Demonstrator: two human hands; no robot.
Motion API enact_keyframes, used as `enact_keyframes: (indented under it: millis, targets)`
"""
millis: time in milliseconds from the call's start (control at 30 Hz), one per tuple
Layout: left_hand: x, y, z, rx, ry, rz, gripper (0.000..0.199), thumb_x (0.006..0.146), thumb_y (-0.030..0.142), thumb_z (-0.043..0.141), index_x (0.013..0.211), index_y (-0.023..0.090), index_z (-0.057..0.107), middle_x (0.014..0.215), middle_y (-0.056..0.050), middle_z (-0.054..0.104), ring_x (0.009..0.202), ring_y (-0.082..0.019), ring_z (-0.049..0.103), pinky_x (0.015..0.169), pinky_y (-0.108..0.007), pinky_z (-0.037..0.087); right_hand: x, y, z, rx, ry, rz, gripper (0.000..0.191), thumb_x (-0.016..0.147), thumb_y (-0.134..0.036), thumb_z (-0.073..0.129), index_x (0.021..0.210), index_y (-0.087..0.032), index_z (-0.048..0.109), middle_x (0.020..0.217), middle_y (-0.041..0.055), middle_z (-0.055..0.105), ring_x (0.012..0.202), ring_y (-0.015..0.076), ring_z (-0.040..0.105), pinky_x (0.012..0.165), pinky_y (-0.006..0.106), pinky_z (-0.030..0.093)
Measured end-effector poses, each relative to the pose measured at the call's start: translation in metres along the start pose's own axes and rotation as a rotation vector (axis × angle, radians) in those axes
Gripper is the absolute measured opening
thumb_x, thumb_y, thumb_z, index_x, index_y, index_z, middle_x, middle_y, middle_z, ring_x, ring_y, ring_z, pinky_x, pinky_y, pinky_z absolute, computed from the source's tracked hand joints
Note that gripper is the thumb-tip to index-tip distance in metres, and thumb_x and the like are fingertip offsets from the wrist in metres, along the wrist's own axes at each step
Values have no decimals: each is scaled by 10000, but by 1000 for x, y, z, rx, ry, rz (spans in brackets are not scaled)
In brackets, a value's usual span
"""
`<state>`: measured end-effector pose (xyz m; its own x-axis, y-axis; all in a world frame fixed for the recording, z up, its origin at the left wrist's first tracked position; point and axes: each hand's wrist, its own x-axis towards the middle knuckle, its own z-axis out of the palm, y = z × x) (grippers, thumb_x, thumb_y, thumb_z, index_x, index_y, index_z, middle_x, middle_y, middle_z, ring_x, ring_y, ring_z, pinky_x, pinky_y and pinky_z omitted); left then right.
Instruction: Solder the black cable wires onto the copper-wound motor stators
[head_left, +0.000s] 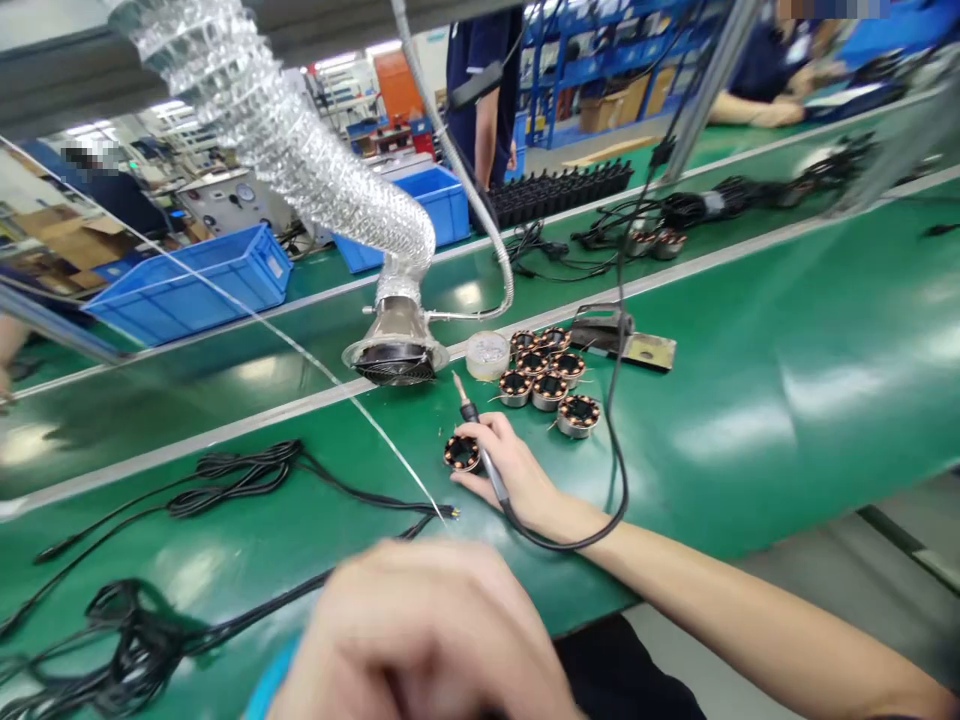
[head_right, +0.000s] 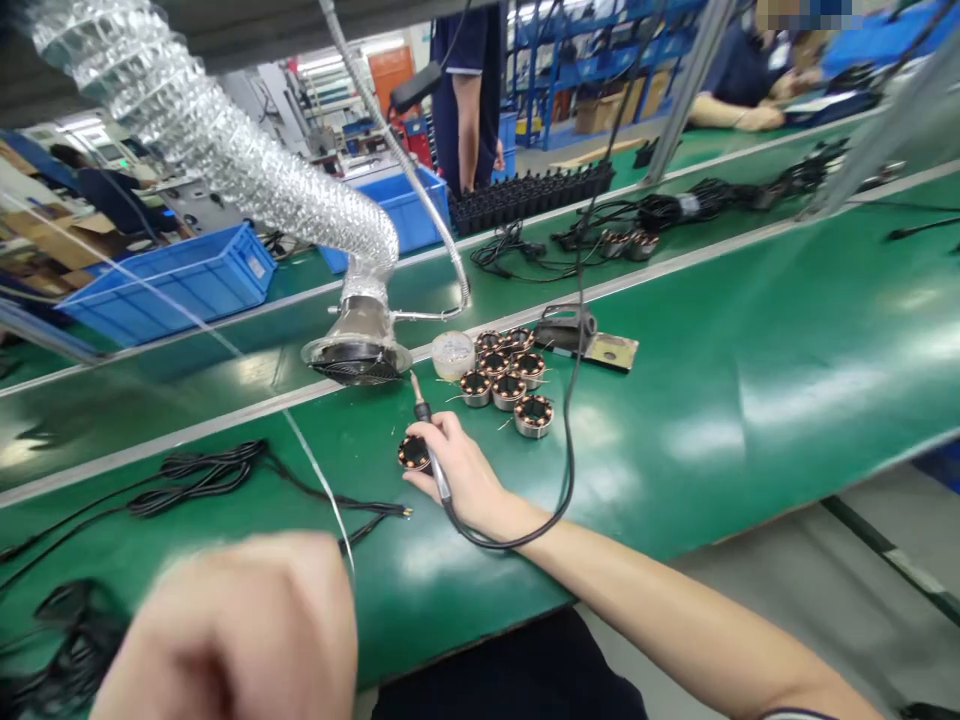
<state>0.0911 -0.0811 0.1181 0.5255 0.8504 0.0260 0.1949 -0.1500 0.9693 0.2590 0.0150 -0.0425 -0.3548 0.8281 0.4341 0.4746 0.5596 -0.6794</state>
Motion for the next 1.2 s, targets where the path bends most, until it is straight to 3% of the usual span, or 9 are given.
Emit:
enact_keyframes:
  millis: [100,200,300,400,600,733,867,1067,1200]
  targets:
    - [11,-28,-40,337,150,11,209,868,435,652,863,287,799,740,-65,701,645,-205,604,599,-314,440,1,0,1,51,0,-8,517,819,-179,687,1275,-280,464,1148,52,448,936,182,582,887,367,528]
    - [24,-74,-64,603,47,-51,186,892,341,632,866,245,790,809,-60,693,730,-197,618,680,-291,448,2,0,2,110,0,-20,522,805,-129,657,1272,-272,473,1137,50,453,923,171,597,883,354,532]
    - [33,-116,-61,652,-52,-56,168,867,326,668,948,228,778,900,-64,677,816,-201,630,774,-287,464,3,-1,4,144,-15,-27,518,797,-114,643,1264,-270,484,1129,47,461,939,171,603,890,345,533]
    - [37,-136,-50,656,-75,-53,128,862,304,678,909,215,757,947,-61,658,857,-199,629,803,-281,461,5,-1,5,154,-22,-27,517,792,-122,657,1258,-262,485,1140,52,461,963,176,600,899,339,532]
    - [34,-139,-51,572,-31,-53,118,856,299,692,811,191,707,851,-25,679,757,-158,592,711,-256,426,7,2,4,104,-7,-11,498,812,-245,724,1252,-272,494,1137,62,482,986,210,589,906,386,532]
    - [34,-141,-59,417,159,-120,154,848,327,692,848,176,722,706,7,672,592,-112,491,575,-230,358,7,4,6,97,-2,-26,449,830,-229,706,1230,-273,506,1110,59,482,983,210,586,890,372,536]
    - [34,-142,-64,206,303,-153,223,843,344,684,915,141,741,717,-26,677,620,-129,534,589,-236,400,12,2,4,166,-62,-78,487,838,-187,685,1271,-276,482,1154,62,477,999,194,588,912,357,532]
    - [33,-138,-63,119,315,-118,250,883,366,630,863,129,707,665,-11,609,636,-129,536,612,-232,418,20,-22,-7,231,-94,-130,584,835,-176,698,1346,-288,439,1216,75,485,1052,205,578,959,395,524]
    - [31,-132,-59,146,267,-71,252,904,359,603,833,135,691,687,-7,588,643,-121,506,604,-226,401,23,-42,-7,290,-37,-128,464,882,-137,627,1295,-282,472,1166,64,479,972,166,611,916,360,548]
